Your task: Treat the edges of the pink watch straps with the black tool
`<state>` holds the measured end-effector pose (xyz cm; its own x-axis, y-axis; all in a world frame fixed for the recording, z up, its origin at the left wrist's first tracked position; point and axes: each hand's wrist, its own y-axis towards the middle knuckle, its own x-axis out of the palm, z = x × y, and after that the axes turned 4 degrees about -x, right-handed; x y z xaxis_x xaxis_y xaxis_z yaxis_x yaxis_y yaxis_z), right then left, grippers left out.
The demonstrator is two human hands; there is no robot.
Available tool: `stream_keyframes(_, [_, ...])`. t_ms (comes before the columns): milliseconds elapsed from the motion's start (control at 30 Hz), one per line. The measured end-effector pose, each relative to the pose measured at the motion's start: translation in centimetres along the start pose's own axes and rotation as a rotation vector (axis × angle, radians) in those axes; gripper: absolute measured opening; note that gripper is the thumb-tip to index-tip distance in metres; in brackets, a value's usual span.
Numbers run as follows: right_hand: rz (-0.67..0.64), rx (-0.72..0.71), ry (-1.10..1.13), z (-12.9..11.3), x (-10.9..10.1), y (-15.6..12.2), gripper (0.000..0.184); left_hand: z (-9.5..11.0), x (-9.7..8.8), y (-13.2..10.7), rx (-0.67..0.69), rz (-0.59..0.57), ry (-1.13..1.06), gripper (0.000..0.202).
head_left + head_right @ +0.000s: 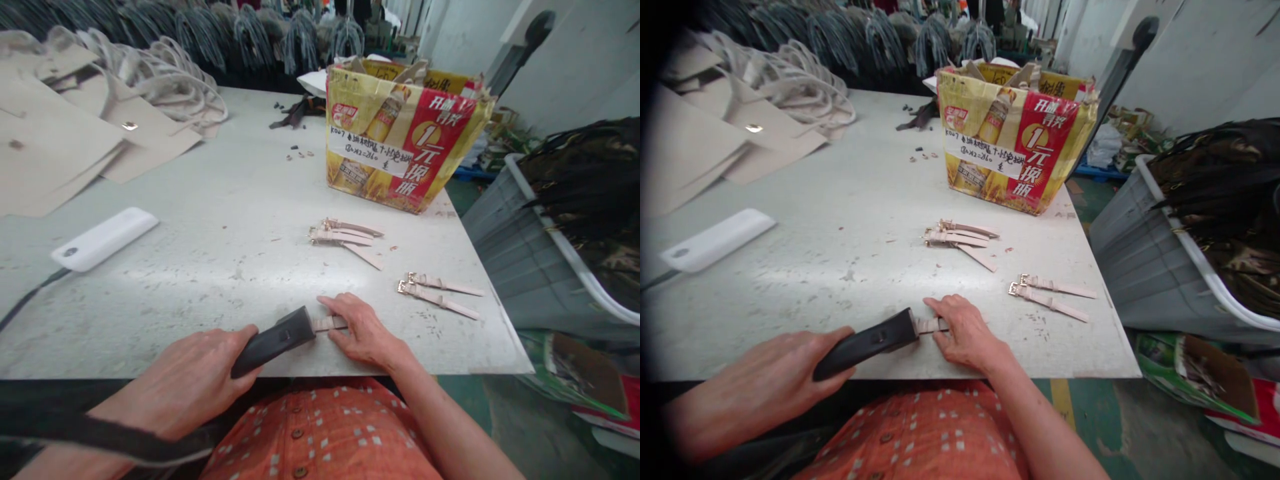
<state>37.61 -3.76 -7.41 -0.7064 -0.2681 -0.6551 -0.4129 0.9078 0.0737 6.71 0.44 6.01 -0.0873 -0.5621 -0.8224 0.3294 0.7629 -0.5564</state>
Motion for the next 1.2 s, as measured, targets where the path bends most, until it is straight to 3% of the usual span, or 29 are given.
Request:
stream_keyframes(100, [0.017,-0.006,0.007,0.2,0.3,0.0,0.072,0.5,-0.7,-0.6,-0.06,-0.113,0.128,0.032])
stream_keyframes(233, [0.034,-0.018,0.024,0.2,0.4,-0.1,0.074,1.8,-1.3,-0.9,-0.068,-0.15,0.148,0.034])
stream_keyframes(433, [0.052,-0.014,0.061,0.3,0.3,-0.1,0.079,2.7,-1.3,1.5,-0.028,-0.101,0.11,0.035])
stream_keyframes(533, [0.055,0.011,0.098,0.4,0.5,0.0,0.089,2.2,-1.0,2.5,-0.009,-0.059,0.064,0.033])
stream_keyframes(667, [0.071,0.049,0.127,0.5,0.7,0.1,0.097,1.1,-0.7,1.9,-0.009,-0.053,0.004,0.031])
stream_keyframes(833, [0.09,-0.01,0.107,0.5,0.5,0.1,0.074,0.1,-0.6,1.0,-0.052,-0.104,-0.01,0.03])
stream_keyframes(1033, [0.2,-0.056,0.033,0.6,1.3,0.1,0.014,-0.6,0.6,1.7,-0.04,-0.014,-0.081,0.027])
stream_keyframes(1200, [0.217,0.052,-0.065,-0.2,1.7,0.3,0.008,-1.6,1.3,1.2,-0.068,0.048,-0.116,0.023])
